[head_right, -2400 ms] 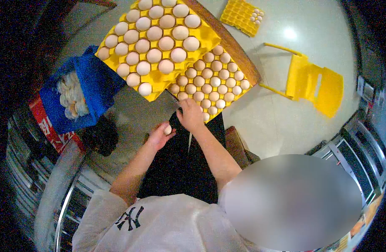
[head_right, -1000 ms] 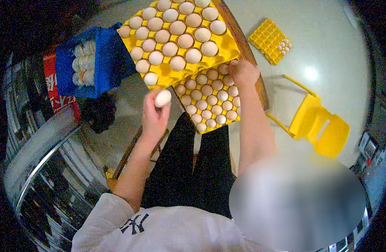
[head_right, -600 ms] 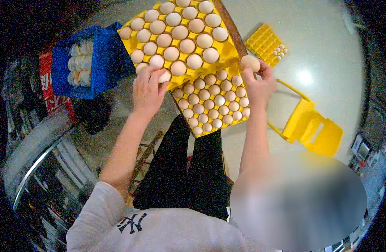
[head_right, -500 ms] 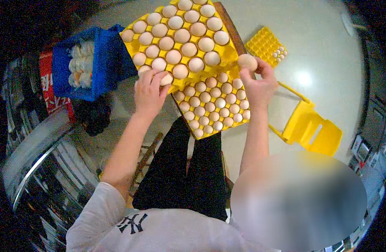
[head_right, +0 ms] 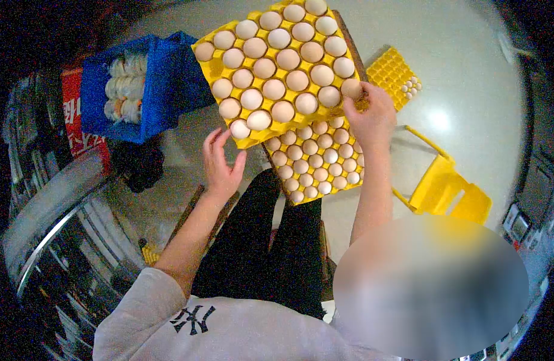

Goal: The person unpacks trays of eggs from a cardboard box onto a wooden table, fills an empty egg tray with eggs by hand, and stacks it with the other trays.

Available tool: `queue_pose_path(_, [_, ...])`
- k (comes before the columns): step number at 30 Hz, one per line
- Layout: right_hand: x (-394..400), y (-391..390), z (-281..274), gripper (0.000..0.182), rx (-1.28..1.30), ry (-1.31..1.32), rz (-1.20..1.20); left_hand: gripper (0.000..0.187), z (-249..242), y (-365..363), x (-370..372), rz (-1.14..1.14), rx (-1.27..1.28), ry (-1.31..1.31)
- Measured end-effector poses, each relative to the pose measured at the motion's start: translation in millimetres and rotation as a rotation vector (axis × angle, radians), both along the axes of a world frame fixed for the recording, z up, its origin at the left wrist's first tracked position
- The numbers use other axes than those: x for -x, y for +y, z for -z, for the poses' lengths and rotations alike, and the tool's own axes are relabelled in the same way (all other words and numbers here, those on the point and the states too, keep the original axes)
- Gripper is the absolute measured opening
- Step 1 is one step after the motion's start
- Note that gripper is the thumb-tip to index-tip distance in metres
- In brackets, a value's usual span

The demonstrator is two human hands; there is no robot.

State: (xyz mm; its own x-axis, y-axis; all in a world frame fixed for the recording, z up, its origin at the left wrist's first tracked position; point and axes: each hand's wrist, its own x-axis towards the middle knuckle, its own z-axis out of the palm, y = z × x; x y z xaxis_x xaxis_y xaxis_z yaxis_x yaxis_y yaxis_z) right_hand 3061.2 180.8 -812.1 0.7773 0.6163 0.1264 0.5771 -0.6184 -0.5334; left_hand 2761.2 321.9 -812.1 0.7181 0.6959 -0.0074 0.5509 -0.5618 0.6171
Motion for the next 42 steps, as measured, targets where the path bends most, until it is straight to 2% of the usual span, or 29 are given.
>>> queue_pose_path(5, [5, -5, 14, 0.036, -0.194, -0.015, 0.021, 0.054, 17, 0, 16, -0.074, 0.059, -0.040])
queue_pose_path(10, [11, -4, 11, 0.037, -0.144, -0.153, 0.024, 0.052, 25, 4, 23, -0.079, 0.111, -0.064])
queue_pose_path(12, [14, -4, 7, 0.035, -0.273, -0.166, 0.044, 0.051, 25, 6, 21, -0.075, 0.114, -0.067])
queue_pose_path(14, [15, -7, 15, 0.034, -0.245, -0.137, 0.026, 0.050, 24, 6, 22, -0.155, 0.296, -0.062])
queue_pose_path(18, [18, -11, 20, 0.035, -0.151, -0.163, 0.013, 0.047, 33, 5, 31, -0.137, 0.336, 0.012])
queue_pose_path(21, [38, -18, 9, 0.041, -0.195, -0.145, 0.045, 0.048, 41, -3, 40, -0.083, 0.286, 0.111])
queue_pose_path(24, [63, -45, 11, 0.047, -0.105, -0.061, 0.066, 0.051, 46, -20, 59, -0.113, 0.392, 0.194])
queue_pose_path(26, [84, -64, 7, 0.046, -0.109, 0.002, 0.093, 0.054, 57, -32, 81, -0.078, 0.701, 0.364])
queue_pose_path(27, [95, -73, 7, 0.046, -0.102, 0.067, 0.132, 0.053, 66, -41, 95, -0.087, 0.811, 0.336])
queue_pose_path(28, [103, -86, 11, 0.046, -0.116, 0.065, 0.122, 0.053, 62, -45, 103, -0.098, 0.798, 0.328])
queue_pose_path(30, [116, -119, 20, 0.046, -0.003, 0.053, 0.054, 0.051, 55, -58, 126, -0.092, 0.916, 0.565])
queue_pose_path(33, [135, -168, 23, 0.047, 0.062, 0.181, 0.000, 0.052, 85, -88, 200, -0.207, 0.907, 0.602])
queue_pose_path(34, [141, -188, 26, 0.047, 0.059, 0.179, 0.002, 0.052, 75, -98, 213, -0.206, 0.904, 0.600])
queue_pose_path(36, [148, -229, 35, 0.046, 0.121, 0.274, 0.000, 0.056, 56, -116, 232, -0.390, 0.783, 0.823])
queue_pose_path(40, [148, -315, 54, 0.046, 0.226, 0.373, 0.028, 0.058, 29, -166, 265, -0.436, 0.810, 0.871])
queue_pose_path(42, [147, -350, 64, 0.044, 0.293, 0.523, 0.176, 0.056, 30, -184, 274, -0.384, 0.921, 0.762])
